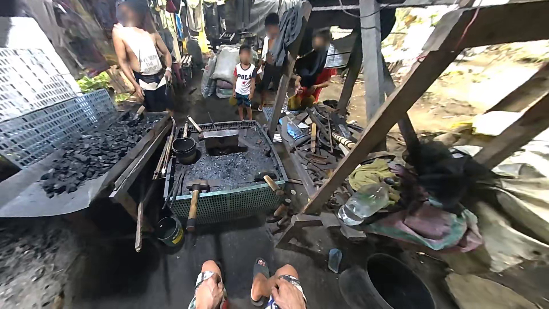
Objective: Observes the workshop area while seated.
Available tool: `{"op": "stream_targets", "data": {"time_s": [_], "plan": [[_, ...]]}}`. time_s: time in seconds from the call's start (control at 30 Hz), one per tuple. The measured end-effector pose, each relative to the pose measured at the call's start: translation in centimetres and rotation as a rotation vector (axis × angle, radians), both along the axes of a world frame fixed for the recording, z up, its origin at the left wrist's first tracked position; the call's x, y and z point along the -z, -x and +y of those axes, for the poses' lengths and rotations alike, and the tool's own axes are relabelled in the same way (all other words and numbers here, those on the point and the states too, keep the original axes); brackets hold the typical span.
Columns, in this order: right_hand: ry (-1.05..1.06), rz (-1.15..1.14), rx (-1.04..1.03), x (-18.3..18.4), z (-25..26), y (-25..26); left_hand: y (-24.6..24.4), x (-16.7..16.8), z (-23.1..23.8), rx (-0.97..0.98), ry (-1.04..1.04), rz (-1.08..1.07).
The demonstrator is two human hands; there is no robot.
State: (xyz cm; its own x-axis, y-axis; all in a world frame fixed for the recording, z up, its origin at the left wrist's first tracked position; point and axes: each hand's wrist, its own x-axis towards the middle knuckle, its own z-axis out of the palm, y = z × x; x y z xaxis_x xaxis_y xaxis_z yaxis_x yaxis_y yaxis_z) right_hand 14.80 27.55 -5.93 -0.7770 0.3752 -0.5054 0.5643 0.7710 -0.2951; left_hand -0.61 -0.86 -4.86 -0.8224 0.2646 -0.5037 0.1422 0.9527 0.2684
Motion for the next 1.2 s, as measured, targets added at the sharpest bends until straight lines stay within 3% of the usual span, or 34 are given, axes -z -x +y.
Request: {"op": "stream_targets", "data": {"time_s": [1.2], "plan": [[-0.010,0.001,-0.017,0.87,0.36,0.31,0.00,0.51,-0.04,0.028,0.017,0.012]]}}
